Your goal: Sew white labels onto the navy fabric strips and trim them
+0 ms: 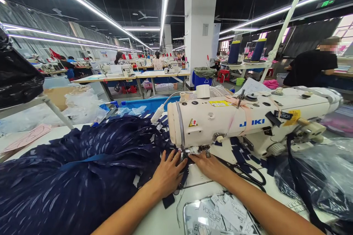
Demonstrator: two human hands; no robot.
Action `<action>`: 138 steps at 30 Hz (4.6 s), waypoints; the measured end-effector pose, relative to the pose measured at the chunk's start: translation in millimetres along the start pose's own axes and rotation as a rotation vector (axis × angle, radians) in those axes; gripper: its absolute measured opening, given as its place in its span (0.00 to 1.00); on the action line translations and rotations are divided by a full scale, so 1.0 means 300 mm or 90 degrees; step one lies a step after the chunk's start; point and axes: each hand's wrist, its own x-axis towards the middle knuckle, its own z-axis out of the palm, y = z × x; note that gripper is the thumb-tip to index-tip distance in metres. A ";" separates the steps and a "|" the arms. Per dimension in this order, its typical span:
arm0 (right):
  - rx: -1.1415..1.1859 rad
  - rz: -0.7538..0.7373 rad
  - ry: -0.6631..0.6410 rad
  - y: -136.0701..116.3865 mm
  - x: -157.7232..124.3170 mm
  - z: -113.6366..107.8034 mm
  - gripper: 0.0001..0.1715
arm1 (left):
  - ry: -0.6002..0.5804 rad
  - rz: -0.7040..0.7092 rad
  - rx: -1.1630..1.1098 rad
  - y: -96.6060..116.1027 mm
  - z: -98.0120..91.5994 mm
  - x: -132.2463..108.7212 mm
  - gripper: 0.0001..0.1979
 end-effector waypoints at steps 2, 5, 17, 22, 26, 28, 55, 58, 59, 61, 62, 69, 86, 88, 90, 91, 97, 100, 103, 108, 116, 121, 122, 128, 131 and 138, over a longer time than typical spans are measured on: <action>-0.016 0.013 0.000 0.001 -0.004 0.009 0.30 | -0.013 -0.005 0.014 0.005 -0.009 0.002 0.25; -0.027 0.019 0.020 0.002 -0.010 0.019 0.25 | -0.022 -0.006 0.030 0.011 -0.019 0.003 0.26; -0.054 -0.069 0.002 0.017 0.017 -0.009 0.16 | 0.045 0.003 -0.027 0.000 -0.006 -0.028 0.23; -0.071 -0.095 -0.053 -0.057 0.004 -0.138 0.10 | 0.041 0.036 -0.118 0.055 -0.065 -0.075 0.19; -0.030 -0.098 -0.052 -0.182 -0.095 -0.221 0.10 | 0.065 0.062 -0.170 0.160 -0.054 -0.162 0.11; -0.005 -0.104 0.005 -0.243 -0.151 -0.237 0.10 | 0.093 0.062 -0.151 0.208 -0.011 -0.216 0.10; 0.039 0.339 -0.168 0.155 -0.382 -0.135 0.05 | 0.400 -0.313 -1.395 0.118 -0.006 -0.301 0.10; 0.020 0.261 -0.017 0.123 -0.394 -0.160 0.04 | 0.388 -0.295 -1.461 0.113 -0.002 -0.291 0.11; 0.002 0.215 0.042 0.101 -0.389 -0.177 0.04 | 0.381 -0.291 -1.482 0.113 -0.002 -0.288 0.11; -0.028 0.120 0.138 0.044 -0.361 -0.222 0.06 | 0.370 -0.281 -1.517 0.114 -0.001 -0.285 0.11; -0.033 0.084 0.166 0.012 -0.339 -0.247 0.06 | 0.367 -0.273 -1.527 0.115 0.000 -0.284 0.11; -0.049 -0.013 0.186 -0.144 -0.189 -0.331 0.11 | 0.358 -0.224 -1.515 0.129 -0.007 -0.285 0.08; -0.161 -0.104 0.168 -0.198 -0.184 -0.367 0.06 | 0.323 -0.219 -1.383 0.152 -0.016 -0.288 0.08; -0.157 -0.107 0.182 -0.191 -0.195 -0.369 0.06 | 0.318 -0.223 -1.386 0.154 -0.015 -0.292 0.08; -0.135 -0.094 0.191 -0.179 -0.205 -0.375 0.05 | 0.319 -0.223 -1.387 0.155 -0.017 -0.295 0.07; -0.125 -0.080 0.195 -0.172 -0.208 -0.380 0.04 | 0.321 -0.221 -1.388 0.155 -0.019 -0.297 0.07; -0.153 -0.060 0.219 -0.155 -0.212 -0.399 0.07 | 0.316 -0.201 -1.389 0.160 -0.031 -0.298 0.07; -0.180 -0.078 0.216 -0.166 -0.209 -0.392 0.09 | 0.307 -0.204 -1.383 0.159 -0.028 -0.298 0.07; -0.206 -0.091 0.219 -0.177 -0.204 -0.392 0.11 | 0.286 -0.210 -1.374 0.155 -0.019 -0.299 0.06; -0.250 -0.126 0.235 -0.190 -0.197 -0.418 0.16 | 0.266 -0.225 -1.370 0.153 -0.016 -0.303 0.05; -0.282 -0.192 0.222 -0.194 -0.205 -0.449 0.16 | 0.247 -0.231 -1.365 0.152 -0.021 -0.308 0.03; -0.231 -0.193 0.212 -0.148 -0.214 -0.453 0.16 | 0.274 -0.221 -1.366 0.157 -0.027 -0.326 0.03; -0.210 -0.165 0.208 -0.132 -0.220 -0.440 0.14 | 0.304 -0.215 -1.368 0.159 -0.030 -0.334 0.04; -0.099 0.073 0.147 0.005 -0.328 -0.213 0.10 | 0.559 -0.312 -1.352 0.175 -0.053 -0.408 0.12; -0.047 0.193 0.085 0.077 -0.380 -0.088 0.14 | 0.621 -0.361 -1.374 0.183 -0.067 -0.437 0.13; 0.037 0.242 0.057 0.120 -0.408 -0.021 0.18 | 0.690 -0.357 -1.394 0.208 -0.094 -0.468 0.13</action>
